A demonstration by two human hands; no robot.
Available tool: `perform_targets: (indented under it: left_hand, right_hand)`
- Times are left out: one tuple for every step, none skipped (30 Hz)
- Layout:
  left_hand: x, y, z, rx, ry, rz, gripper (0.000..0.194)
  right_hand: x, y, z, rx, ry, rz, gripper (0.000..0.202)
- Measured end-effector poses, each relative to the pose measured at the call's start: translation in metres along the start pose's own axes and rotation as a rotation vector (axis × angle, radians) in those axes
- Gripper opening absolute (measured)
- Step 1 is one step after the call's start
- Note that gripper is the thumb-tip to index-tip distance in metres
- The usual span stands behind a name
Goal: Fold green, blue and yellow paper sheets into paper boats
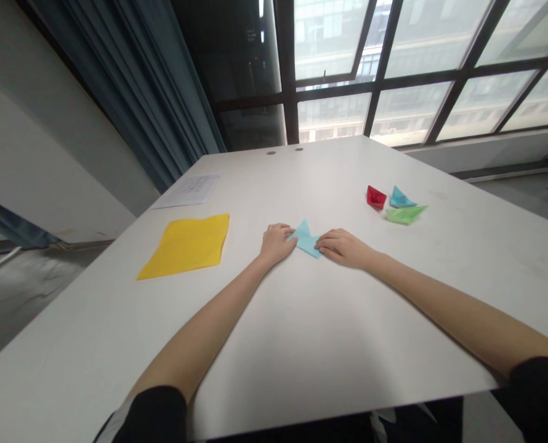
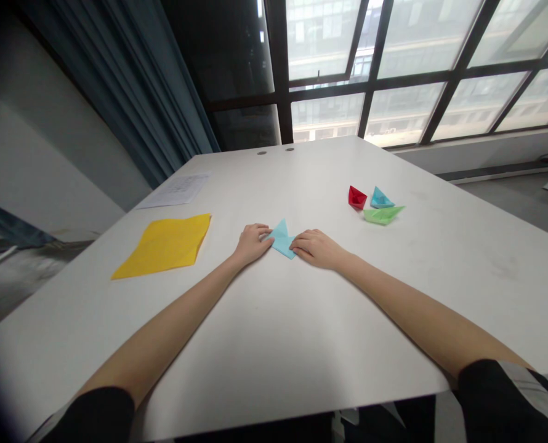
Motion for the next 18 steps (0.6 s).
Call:
perform_targets:
  left_hand:
    - [-0.0005, 0.0004, -0.0001, -0.004, -0.028, 0.001, 0.027]
    - [-0.0012, 0.0007, -0.0001, -0.004, -0.058, 0.005, 0.027]
    - [-0.0019, 0.0008, 0.0000, 0.000, -0.089, 0.012, 0.026]
    - [-0.0026, 0.0008, 0.0003, 0.010, -0.125, 0.016, 0.025]
    - [-0.0032, 0.0006, 0.0007, 0.022, -0.163, 0.020, 0.025]
    - [-0.0038, 0.0003, 0.0011, 0.035, -0.206, 0.023, 0.024]
    - [-0.0042, 0.0000, 0.0015, 0.044, -0.251, 0.026, 0.024]
    - [-0.0044, -0.0003, 0.0018, 0.048, -0.298, 0.032, 0.024]
    - [-0.0044, -0.0005, 0.0020, 0.045, -0.344, 0.038, 0.024]
    - [-0.0041, -0.0005, 0.0019, 0.037, -0.387, 0.046, 0.024]
    - [-0.0036, -0.0003, 0.0016, 0.025, -0.428, 0.056, 0.024]
    - [-0.0030, -0.0001, 0.0012, 0.012, -0.466, 0.065, 0.024]
    - [-0.0023, 0.0002, 0.0008, 0.001, -0.501, 0.073, 0.024]
    - [-0.0017, 0.0004, 0.0005, -0.005, -0.532, 0.078, 0.025]
    - [-0.0012, 0.0004, 0.0005, -0.007, -0.558, 0.077, 0.026]
    - [-0.0010, 0.0003, 0.0008, -0.003, -0.576, 0.069, 0.027]
    - [-0.0010, -0.0001, 0.0014, 0.005, -0.586, 0.053, 0.029]
    - [-0.0013, -0.0007, 0.0024, 0.014, -0.582, 0.030, 0.030]
  right_hand:
    - [0.0001, -0.0002, -0.0001, 0.000, -0.001, 0.003, 0.026]
    - [0.0002, -0.0003, -0.0002, 0.004, -0.002, 0.004, 0.025]
    - [0.0001, -0.0004, -0.0002, 0.008, -0.003, 0.004, 0.025]
    - [0.0001, -0.0006, -0.0002, 0.014, -0.004, 0.003, 0.024]
    - [0.0000, -0.0006, 0.0000, 0.017, -0.005, 0.001, 0.024]
    - [0.0000, -0.0007, 0.0002, 0.019, -0.005, 0.000, 0.024]
    - [0.0001, -0.0007, 0.0004, 0.018, -0.005, 0.000, 0.024]
    - [0.0002, -0.0007, 0.0007, 0.016, -0.004, 0.002, 0.024]
    - [0.0004, -0.0006, 0.0009, 0.013, -0.003, 0.005, 0.024]
    - [0.0007, -0.0006, 0.0011, 0.010, -0.002, 0.006, 0.024]
    - [0.0010, -0.0006, 0.0013, 0.007, -0.001, 0.007, 0.024]
    - [0.0012, -0.0005, 0.0014, 0.006, 0.000, 0.008, 0.024]
    - [0.0014, -0.0003, 0.0014, 0.005, 0.001, 0.007, 0.024]
    - [0.0015, -0.0001, 0.0012, 0.004, 0.002, 0.005, 0.024]
    - [0.0014, 0.0001, 0.0010, 0.004, 0.002, 0.004, 0.024]
    - [0.0012, 0.0004, 0.0007, 0.006, 0.001, 0.003, 0.024]
    - [0.0009, 0.0007, 0.0004, 0.009, -0.001, 0.002, 0.024]
    - [0.0006, 0.0010, 0.0001, 0.011, -0.003, -0.002, 0.024]
Point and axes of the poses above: each hand's wrist, its own y-axis towards the middle knuckle, its own x-axis out of the palm, z = x × y, the point moved 2 cm from there along y, towards the middle knuckle, and after that the axes turned 2 degrees about z, right-handed, at the moved point
